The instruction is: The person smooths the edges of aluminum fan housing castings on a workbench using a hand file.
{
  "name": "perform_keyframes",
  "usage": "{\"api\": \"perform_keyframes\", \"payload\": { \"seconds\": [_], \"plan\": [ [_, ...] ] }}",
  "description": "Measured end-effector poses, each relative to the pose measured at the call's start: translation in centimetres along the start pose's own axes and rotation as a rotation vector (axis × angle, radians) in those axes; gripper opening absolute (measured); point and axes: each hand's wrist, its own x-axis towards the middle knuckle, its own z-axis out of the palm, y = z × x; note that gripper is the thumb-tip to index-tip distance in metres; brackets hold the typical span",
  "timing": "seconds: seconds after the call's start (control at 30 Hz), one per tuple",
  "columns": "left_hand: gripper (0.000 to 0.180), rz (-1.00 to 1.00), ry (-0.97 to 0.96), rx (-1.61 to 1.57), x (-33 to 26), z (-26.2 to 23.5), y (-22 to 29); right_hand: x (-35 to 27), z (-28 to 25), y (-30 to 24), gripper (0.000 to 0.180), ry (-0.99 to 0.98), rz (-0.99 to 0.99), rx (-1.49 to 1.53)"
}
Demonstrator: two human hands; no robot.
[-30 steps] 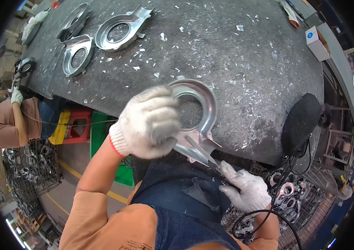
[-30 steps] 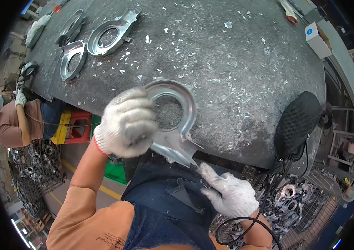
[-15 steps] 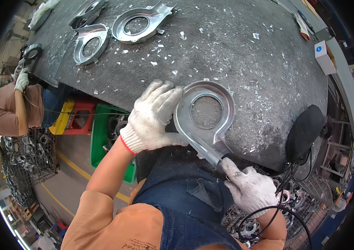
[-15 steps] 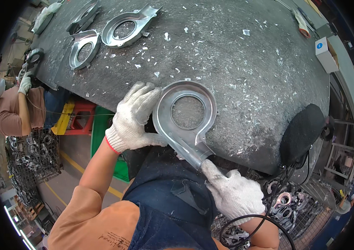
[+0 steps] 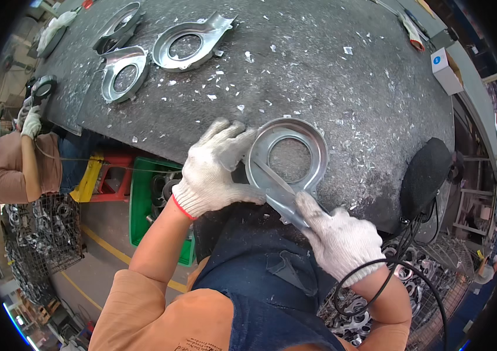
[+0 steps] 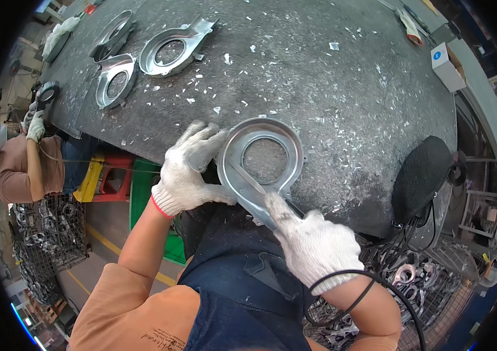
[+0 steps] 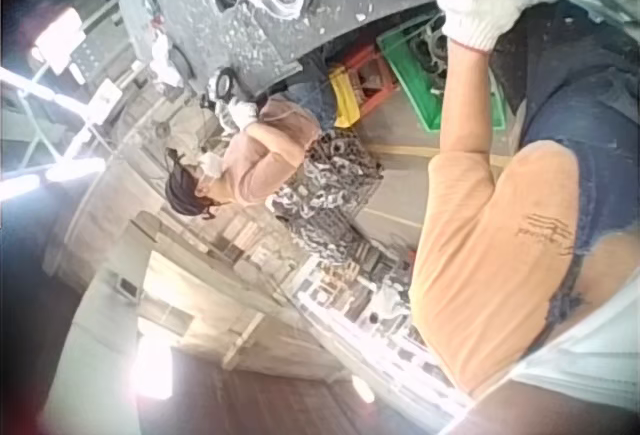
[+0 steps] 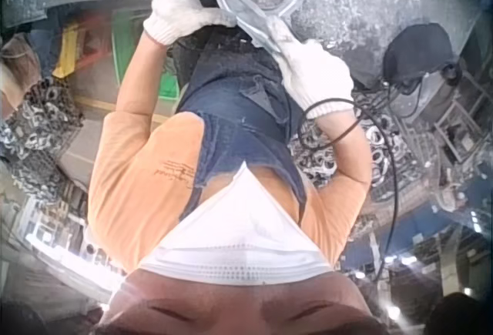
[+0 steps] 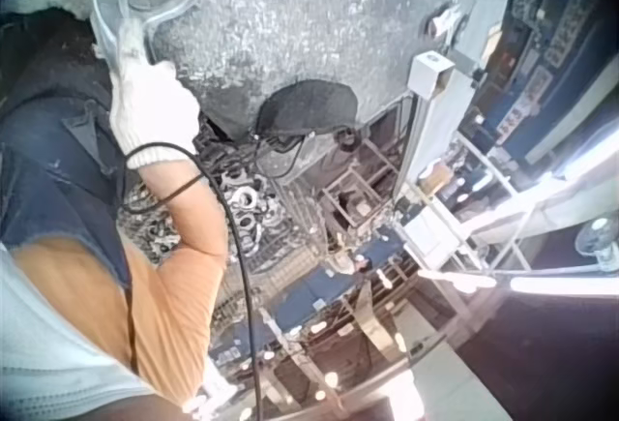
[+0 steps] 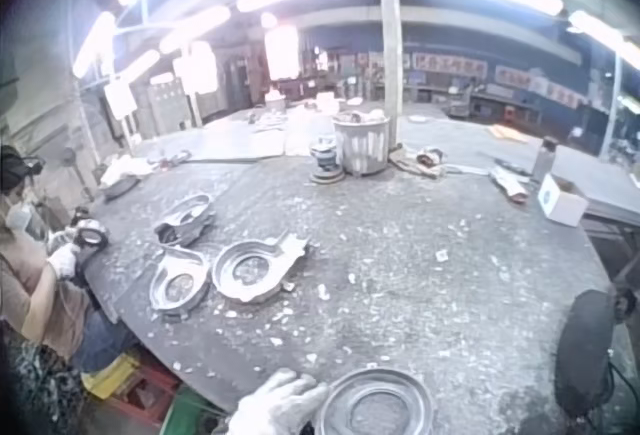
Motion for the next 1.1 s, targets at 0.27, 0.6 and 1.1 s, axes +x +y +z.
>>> {"api": "perform_keyframes", "payload": {
  "seconds": [0.27, 0.6, 1.1],
  "plan": [
    [0.106, 0.026, 0.053, -0.067, 0.2, -0.2, 0.1, 0.4, -0.9, 0.0, 0.064, -0.048, 0.004, -0.007],
    [0.079, 0.07, 0.198, -0.063, 0.0, 0.6, 0.2, 1.9, -1.4, 1.6, 0.063, 0.146, 0.074, -0.003],
    [0.068, 0.231, 0.341, -0.029, -0.6, 2.0, 0.4, 0.1, -2.6, 2.8, 0.063, 0.112, 0.217, -0.04]
  ]
}}
